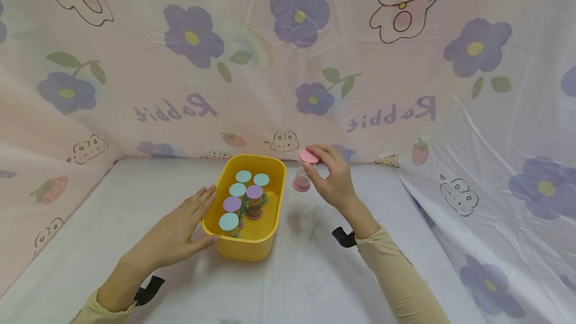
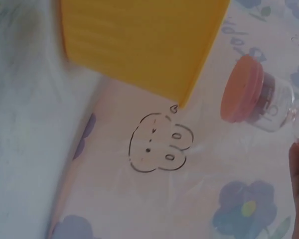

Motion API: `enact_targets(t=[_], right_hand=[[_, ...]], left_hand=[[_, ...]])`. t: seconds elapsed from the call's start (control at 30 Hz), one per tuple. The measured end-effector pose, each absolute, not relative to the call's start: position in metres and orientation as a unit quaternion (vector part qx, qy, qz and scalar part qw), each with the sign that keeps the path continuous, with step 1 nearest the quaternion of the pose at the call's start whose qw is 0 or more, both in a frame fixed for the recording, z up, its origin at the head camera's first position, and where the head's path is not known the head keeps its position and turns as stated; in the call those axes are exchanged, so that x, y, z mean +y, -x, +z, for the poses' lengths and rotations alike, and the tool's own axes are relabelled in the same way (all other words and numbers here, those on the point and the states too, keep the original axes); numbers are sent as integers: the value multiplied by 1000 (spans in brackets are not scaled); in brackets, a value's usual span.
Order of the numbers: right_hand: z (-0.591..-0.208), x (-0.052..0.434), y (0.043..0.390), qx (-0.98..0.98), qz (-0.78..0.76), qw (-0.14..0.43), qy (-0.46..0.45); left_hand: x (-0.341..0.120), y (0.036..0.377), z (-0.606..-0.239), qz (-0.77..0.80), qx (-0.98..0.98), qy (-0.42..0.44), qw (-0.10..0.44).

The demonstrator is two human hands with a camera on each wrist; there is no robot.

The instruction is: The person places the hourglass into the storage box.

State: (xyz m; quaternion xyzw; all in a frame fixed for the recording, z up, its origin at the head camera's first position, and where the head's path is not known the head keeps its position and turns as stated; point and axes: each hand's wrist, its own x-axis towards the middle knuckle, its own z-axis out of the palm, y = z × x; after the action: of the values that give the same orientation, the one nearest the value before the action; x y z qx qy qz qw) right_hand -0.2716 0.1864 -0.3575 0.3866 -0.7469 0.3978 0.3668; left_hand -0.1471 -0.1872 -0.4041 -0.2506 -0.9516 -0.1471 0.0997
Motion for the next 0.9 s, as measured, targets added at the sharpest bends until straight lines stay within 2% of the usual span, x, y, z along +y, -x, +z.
enact_targets(t=[0.47,0.9], right_hand=[[-347,145,250,-703,402,341,-477],[-364,119,242,-720,398,243,-515]], left_hand=[[-188,147,-405,-142,-953,250,99],[-188,147,-405,-143,-952,251,106]])
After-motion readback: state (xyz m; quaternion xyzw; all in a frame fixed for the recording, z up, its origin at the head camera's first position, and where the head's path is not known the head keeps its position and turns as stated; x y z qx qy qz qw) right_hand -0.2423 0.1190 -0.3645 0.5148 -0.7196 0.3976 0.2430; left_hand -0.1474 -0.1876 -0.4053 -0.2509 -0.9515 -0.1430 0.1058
